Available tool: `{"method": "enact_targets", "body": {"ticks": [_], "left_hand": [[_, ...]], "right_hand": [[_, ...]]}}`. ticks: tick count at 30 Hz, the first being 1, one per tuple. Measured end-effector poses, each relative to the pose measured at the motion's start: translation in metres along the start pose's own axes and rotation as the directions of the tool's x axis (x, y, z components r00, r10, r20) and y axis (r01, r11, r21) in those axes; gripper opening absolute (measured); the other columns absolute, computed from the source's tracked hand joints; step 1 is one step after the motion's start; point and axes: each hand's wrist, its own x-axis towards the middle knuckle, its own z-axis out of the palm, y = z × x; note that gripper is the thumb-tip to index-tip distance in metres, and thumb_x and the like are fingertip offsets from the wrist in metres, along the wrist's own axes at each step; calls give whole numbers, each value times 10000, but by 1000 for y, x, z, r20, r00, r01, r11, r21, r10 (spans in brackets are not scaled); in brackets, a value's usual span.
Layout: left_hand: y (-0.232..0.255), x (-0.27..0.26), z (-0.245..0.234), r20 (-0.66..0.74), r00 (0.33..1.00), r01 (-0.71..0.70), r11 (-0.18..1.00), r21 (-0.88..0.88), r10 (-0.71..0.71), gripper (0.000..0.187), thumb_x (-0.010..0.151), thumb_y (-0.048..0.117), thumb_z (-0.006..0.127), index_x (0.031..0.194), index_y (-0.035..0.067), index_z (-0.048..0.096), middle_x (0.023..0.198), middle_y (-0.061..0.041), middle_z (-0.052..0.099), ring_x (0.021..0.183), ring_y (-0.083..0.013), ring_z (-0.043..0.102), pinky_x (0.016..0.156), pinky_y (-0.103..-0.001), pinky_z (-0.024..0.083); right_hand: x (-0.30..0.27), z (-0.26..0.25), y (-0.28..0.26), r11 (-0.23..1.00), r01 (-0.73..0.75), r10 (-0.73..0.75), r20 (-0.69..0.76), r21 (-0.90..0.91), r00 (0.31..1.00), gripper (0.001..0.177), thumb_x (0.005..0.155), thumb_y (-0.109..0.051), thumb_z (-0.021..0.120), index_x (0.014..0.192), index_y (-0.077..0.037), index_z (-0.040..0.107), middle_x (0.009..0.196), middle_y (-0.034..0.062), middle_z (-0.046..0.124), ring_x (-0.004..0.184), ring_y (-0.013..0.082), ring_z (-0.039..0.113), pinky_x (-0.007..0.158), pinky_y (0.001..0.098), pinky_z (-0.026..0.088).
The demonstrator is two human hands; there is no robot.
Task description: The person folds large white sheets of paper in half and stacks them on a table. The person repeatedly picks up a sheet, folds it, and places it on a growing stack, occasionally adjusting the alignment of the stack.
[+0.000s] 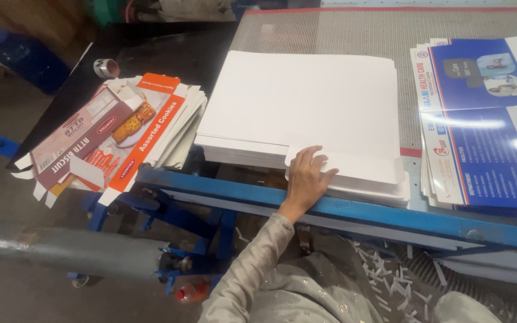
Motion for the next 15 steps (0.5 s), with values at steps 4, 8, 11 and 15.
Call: {"method": "enact_targets", "body": {"ticks": [4,8,11,15], "left_hand": [[0,-1,-1,-10,1000,-1,1000,12,2,318,885,279,767,1053,16,704,1327,-165,621,1282,-345,543,1027,-480,447],[0,-1,0,13,1000,-3,1000,9,3,313,886,278,768,1048,18,701,1313,-162,628,1272,-338,552,1022,-482,445],[-1,-3,0,4,1000,-17,999,27,17,331,893,292,767,1076,24,700,1328,-152,634,1291,-336,559,1044,-472,447],[0,1,-2,60,996,-64,996,54,61,492,843,398,804,1115,8,674,1336,-176,614,1312,-347,548,1059,-491,421]], "right_hand": [[11,1,-6,1000,3,-3,9,-19,1000,242,947,-76,670,1184,-55,717,1144,131,721,1021,274,705,866,389,552],[18,6,-7,1000,-16,17,31,-25,999,266,935,-70,677,1198,-58,716,1165,133,720,1039,281,704,882,391,554],[17,8,-9,998,-50,52,50,-38,997,284,926,-65,682,1208,-61,715,1181,134,719,1053,287,704,894,392,556],[40,2,-8,999,-19,22,64,-50,998,308,915,-59,688,1222,-64,714,1202,136,718,1072,294,703,910,394,559]]}}
